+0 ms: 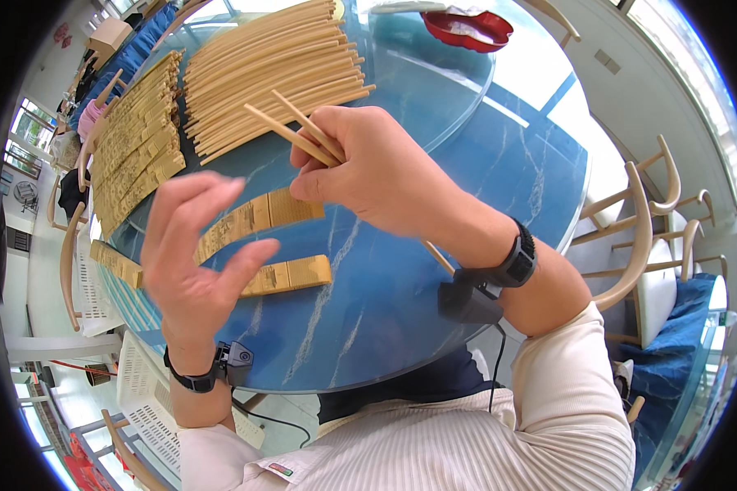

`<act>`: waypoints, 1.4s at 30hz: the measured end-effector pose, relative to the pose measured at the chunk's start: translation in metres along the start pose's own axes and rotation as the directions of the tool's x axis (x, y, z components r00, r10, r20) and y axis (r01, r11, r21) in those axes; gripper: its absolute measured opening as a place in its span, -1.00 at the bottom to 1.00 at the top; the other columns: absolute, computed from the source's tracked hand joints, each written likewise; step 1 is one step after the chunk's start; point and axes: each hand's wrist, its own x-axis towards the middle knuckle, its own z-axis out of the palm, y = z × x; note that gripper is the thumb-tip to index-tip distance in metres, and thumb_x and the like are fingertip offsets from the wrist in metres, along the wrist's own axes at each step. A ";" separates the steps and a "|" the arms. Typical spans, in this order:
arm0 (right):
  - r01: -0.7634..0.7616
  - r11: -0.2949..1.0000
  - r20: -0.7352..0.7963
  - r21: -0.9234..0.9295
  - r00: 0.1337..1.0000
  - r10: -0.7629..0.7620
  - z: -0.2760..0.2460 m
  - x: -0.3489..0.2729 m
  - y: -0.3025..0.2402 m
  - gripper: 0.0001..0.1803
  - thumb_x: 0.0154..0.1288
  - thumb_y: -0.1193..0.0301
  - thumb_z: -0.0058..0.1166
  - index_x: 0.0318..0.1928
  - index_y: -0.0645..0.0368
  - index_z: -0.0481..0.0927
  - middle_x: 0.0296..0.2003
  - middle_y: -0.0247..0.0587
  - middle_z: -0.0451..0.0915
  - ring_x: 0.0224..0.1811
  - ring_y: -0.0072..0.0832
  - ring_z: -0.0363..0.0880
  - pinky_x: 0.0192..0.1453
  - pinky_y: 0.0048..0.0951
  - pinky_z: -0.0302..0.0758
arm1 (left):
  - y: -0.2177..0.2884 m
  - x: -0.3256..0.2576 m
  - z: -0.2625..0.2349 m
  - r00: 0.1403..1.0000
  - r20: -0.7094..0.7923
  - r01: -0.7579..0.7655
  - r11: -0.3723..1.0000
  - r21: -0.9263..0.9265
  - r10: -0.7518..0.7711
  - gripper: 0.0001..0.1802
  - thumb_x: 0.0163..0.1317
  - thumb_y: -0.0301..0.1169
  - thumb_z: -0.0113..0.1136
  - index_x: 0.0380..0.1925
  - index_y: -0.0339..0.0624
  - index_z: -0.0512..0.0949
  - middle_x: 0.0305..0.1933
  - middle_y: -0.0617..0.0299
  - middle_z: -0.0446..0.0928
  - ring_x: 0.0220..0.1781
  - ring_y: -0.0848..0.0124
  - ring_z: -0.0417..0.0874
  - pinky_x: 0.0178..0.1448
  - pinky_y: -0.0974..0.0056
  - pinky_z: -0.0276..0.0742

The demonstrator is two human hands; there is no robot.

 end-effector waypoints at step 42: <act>0.559 0.794 -0.116 -0.239 0.795 -0.595 0.015 -0.015 0.003 -0.80 0.39 0.58 0.43 -0.05 0.32 0.68 -0.31 -0.17 0.61 -0.41 -0.42 0.56 -0.35 -0.43 0.48 | -0.013 -0.025 0.011 0.866 -0.101 0.118 0.396 -0.910 -0.491 -0.75 0.55 -0.43 0.35 0.14 -0.26 0.69 0.10 0.06 0.79 0.02 0.23 0.87 -0.05 0.13 0.88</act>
